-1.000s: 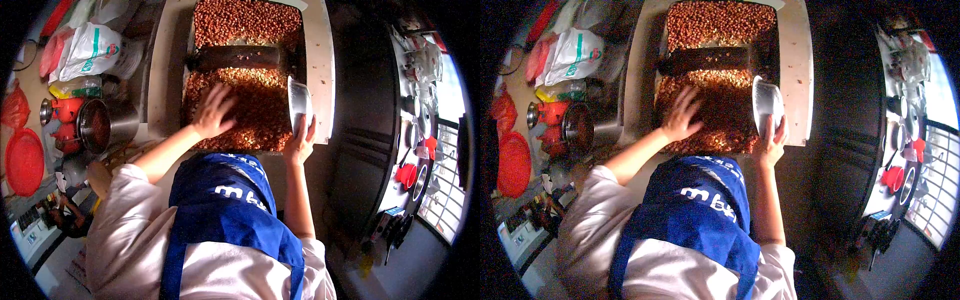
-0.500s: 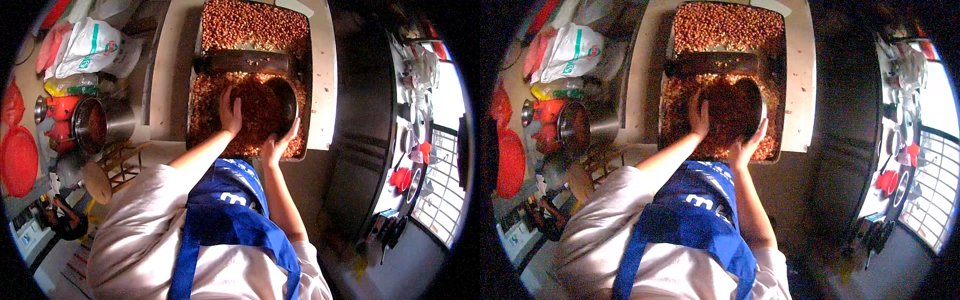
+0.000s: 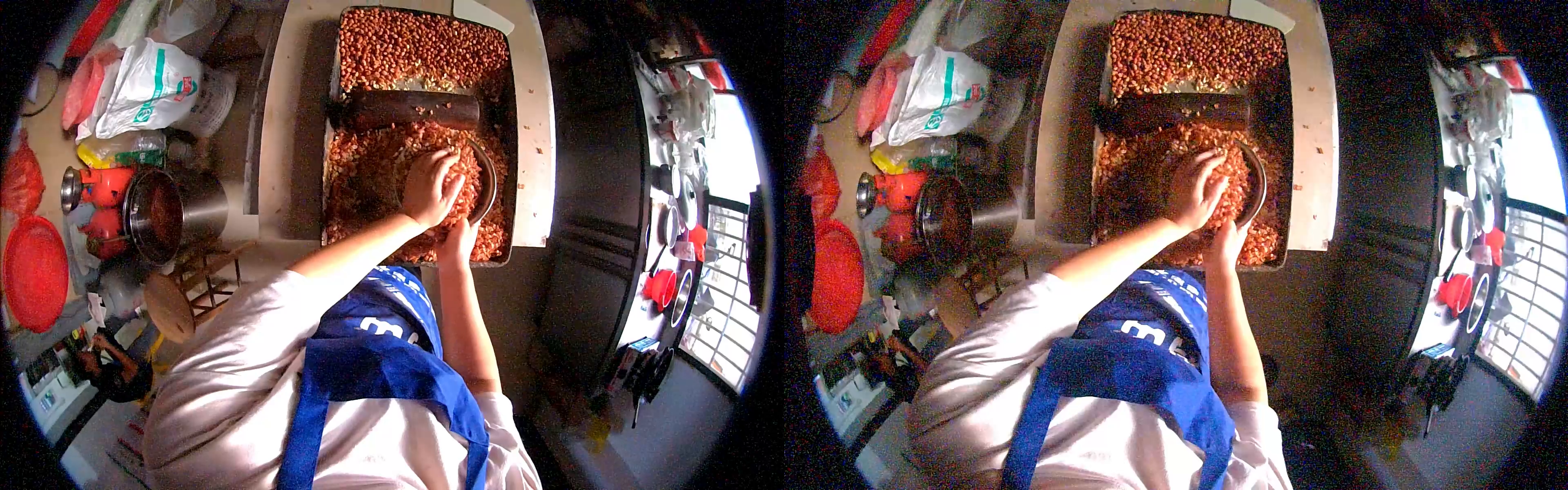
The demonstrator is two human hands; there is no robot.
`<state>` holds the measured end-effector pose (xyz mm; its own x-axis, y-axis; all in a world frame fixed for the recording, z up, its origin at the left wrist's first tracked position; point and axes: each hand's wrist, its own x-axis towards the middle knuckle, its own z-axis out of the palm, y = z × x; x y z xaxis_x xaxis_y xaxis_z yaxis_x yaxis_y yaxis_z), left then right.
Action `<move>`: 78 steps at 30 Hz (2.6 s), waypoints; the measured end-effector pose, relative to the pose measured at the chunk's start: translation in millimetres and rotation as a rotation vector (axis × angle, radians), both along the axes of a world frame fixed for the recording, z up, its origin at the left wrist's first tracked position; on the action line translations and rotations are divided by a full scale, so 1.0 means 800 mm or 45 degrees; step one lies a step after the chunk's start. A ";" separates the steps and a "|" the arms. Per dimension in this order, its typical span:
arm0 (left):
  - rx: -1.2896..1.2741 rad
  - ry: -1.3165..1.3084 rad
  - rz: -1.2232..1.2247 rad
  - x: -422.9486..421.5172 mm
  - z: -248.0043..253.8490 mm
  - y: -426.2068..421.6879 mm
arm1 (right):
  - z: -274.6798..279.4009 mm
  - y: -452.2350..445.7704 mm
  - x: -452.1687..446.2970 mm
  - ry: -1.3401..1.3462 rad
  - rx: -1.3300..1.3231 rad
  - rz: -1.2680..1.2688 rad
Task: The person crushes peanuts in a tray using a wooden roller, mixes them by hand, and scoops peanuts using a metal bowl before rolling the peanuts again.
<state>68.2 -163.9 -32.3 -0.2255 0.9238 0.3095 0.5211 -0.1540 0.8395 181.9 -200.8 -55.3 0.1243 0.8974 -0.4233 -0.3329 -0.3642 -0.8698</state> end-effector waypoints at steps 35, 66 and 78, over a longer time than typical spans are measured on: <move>-0.195 0.576 -0.123 -0.207 -0.039 -0.096 | 0.182 0.766 -0.226 0.065 0.554 0.750; -0.169 0.784 -0.125 -0.205 -0.045 -0.091 | 0.327 0.426 -0.397 -1.680 1.879 1.721; 0.130 0.786 -0.218 -0.223 -0.082 -0.088 | 0.354 0.174 -0.254 -1.659 1.916 1.374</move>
<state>-109.8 -234.4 -97.5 0.1698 0.8900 0.4232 0.8640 -0.3410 0.3704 -21.2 -61.9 228.2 -0.9134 0.2876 0.2879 0.2666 0.9574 -0.1106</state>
